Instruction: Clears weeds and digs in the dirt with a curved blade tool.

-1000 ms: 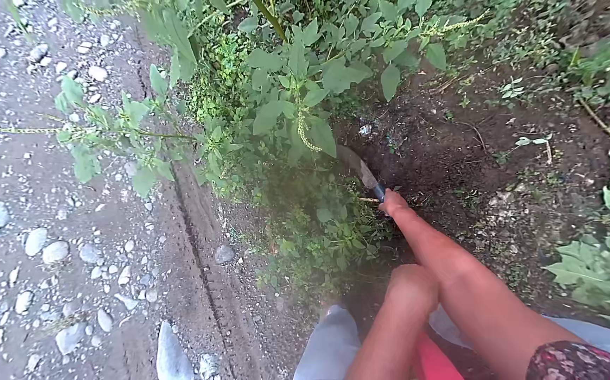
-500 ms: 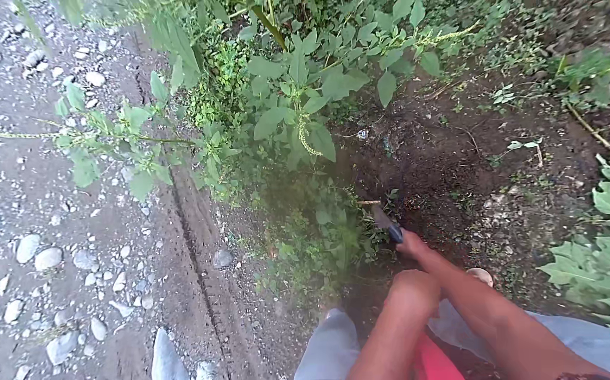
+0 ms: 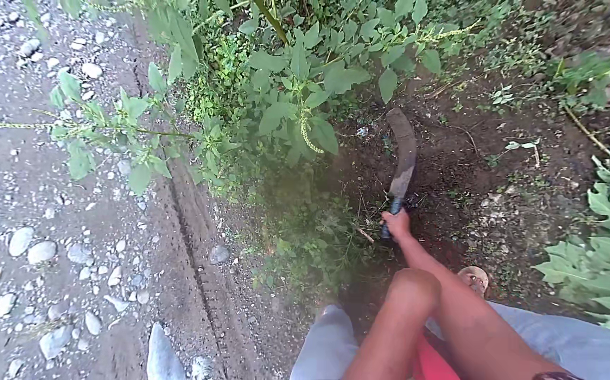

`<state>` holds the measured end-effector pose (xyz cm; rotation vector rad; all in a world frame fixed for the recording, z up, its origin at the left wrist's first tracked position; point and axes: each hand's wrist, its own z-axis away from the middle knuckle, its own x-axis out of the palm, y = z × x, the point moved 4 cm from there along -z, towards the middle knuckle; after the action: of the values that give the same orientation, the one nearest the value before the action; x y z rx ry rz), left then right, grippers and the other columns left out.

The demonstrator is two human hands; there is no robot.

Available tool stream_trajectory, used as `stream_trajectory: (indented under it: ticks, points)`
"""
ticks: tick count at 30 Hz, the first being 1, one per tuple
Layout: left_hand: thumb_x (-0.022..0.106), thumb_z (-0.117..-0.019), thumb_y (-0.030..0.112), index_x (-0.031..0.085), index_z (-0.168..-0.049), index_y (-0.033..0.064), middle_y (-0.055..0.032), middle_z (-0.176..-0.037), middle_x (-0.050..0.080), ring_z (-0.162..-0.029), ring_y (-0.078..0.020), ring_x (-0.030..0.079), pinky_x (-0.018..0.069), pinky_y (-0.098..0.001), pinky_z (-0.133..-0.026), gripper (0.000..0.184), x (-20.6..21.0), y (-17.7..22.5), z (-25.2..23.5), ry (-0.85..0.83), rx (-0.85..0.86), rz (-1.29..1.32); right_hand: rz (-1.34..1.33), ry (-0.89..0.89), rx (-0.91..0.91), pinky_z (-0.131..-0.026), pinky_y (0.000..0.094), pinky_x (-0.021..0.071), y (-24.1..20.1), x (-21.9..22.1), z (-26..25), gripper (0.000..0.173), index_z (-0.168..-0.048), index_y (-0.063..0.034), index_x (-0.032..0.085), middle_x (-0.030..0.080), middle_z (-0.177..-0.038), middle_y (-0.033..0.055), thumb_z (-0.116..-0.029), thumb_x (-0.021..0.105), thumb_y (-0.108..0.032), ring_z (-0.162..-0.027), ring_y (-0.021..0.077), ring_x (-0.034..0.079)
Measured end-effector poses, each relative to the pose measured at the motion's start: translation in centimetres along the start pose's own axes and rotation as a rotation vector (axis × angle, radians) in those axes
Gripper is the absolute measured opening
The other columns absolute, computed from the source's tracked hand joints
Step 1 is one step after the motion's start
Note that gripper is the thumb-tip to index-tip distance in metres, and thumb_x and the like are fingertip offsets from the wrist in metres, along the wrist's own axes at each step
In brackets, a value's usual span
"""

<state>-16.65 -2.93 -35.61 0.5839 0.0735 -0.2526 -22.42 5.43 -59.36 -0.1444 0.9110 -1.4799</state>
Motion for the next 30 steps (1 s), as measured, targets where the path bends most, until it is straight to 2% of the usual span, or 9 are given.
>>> stream_trajectory:
  ticks: [6,9,11,16,21,22,23,26,30]
  points:
    - [0.07,-0.0984,0.02,0.06,-0.128,-0.0095,-0.0299,-0.138,0.058,-0.132,-0.0463,0.055,0.0443,-0.0642,-0.106,0.043,-0.2,-1.0,-0.4,0.009,-0.007,-0.002,0.88,-0.38,-0.033,-0.103,0.0616,0.0495,3.5,1.7,0.5,0.068,-0.153,-0.0019,0.042,0.061,-0.137,0.0269,-0.0927,0.071,-0.016,-0.125,0.0429,0.062]
    - [0.068,-0.0994,0.018,0.058,-0.13,-0.0103,-0.0302,-0.141,0.056,-0.134,-0.0458,0.053,0.0434,-0.0626,-0.108,0.043,-0.1,-1.0,0.1,0.003,0.003,-0.021,0.866,-0.324,-0.091,-0.101,0.062,0.0497,3.9,-1.5,-0.1,0.066,-0.152,-0.0015,0.044,0.064,-0.13,0.0279,-0.0934,0.07,-0.019,-0.121,0.0438,0.064]
    - [0.069,-0.0982,0.015,0.055,-0.132,-0.012,-0.0317,-0.141,0.054,-0.135,-0.0468,0.051,0.0417,-0.0621,-0.11,0.045,0.0,-0.8,0.2,0.017,0.017,-0.013,0.662,-0.234,-0.085,-0.09,0.0548,0.0558,3.4,-2.5,0.1,0.057,-0.145,0.0023,0.048,0.068,-0.117,0.0263,-0.0944,0.069,-0.016,-0.1,0.0377,0.071]
    - [0.058,-0.1046,0.016,0.058,-0.128,-0.0104,-0.0297,-0.139,0.058,-0.133,-0.0444,0.054,0.0435,-0.061,-0.108,0.035,-1.0,-0.9,1.6,0.087,-0.043,0.03,0.075,-0.146,0.045,-0.077,0.0433,0.0597,2.1,2.7,1.1,0.055,-0.143,0.0046,0.044,0.066,-0.105,0.0205,-0.0951,0.068,-0.008,-0.081,0.0265,0.069]
    - [0.063,-0.1022,0.024,0.064,-0.122,-0.0065,-0.0269,-0.133,0.062,-0.129,-0.0433,0.057,0.0443,-0.0637,-0.106,0.036,-0.7,-1.6,0.3,0.123,-0.096,0.016,0.827,-0.419,-0.306,-0.092,0.0619,0.0554,3.4,0.1,7.8,0.051,-0.14,0.0047,0.056,0.068,-0.123,0.0308,-0.0974,0.065,-0.021,-0.11,0.0453,0.069]
    - [0.065,-0.1022,0.024,0.064,-0.124,-0.008,-0.0284,-0.137,0.059,-0.134,-0.0445,0.052,0.0369,-0.0653,-0.112,0.039,-0.6,-1.7,0.2,0.119,-0.087,0.036,1.011,-0.584,-0.145,-0.113,0.057,0.0421,0.3,-1.7,11.1,0.051,-0.154,0.0002,0.041,0.053,-0.149,0.0271,-0.1098,0.049,-0.023,-0.137,0.0421,0.054]
    - [0.064,-0.1025,0.024,0.062,-0.127,-0.0097,-0.0299,-0.141,0.056,-0.137,-0.0453,0.049,0.0342,-0.0648,-0.114,0.041,-0.6,-1.7,0.3,0.11,-0.076,0.049,1.141,-0.667,-0.046,-0.119,0.0537,0.0355,-2.1,-3.0,12.9,0.05,-0.159,-0.001,0.033,0.044,-0.158,0.0248,-0.1133,0.039,-0.021,-0.146,0.0398,0.045]
    - [0.063,-0.103,0.021,0.061,-0.128,-0.0094,-0.0291,-0.137,0.059,-0.131,-0.0438,0.057,0.0467,-0.0612,-0.106,0.039,-0.4,-1.8,0.6,0.118,-0.04,0.056,1.191,-0.521,-0.099,-0.112,0.0605,0.042,-1.1,-5.0,10.6,0.05,-0.158,-0.0014,0.036,0.055,-0.146,0.0302,-0.1096,0.045,-0.013,-0.135,0.0465,0.055]
    - [0.062,-0.1034,0.019,0.064,-0.12,-0.0095,-0.028,-0.132,0.062,-0.128,-0.043,0.058,0.0469,-0.0615,-0.104,0.033,0.0,-1.5,0.7,0.104,-0.024,0.053,1.048,-0.228,-0.191,-0.099,0.0653,0.0493,2.8,-8.6,4.3,0.061,-0.154,-0.0022,0.042,0.066,-0.124,0.0324,-0.0994,0.066,-0.017,-0.117,0.0511,0.064]
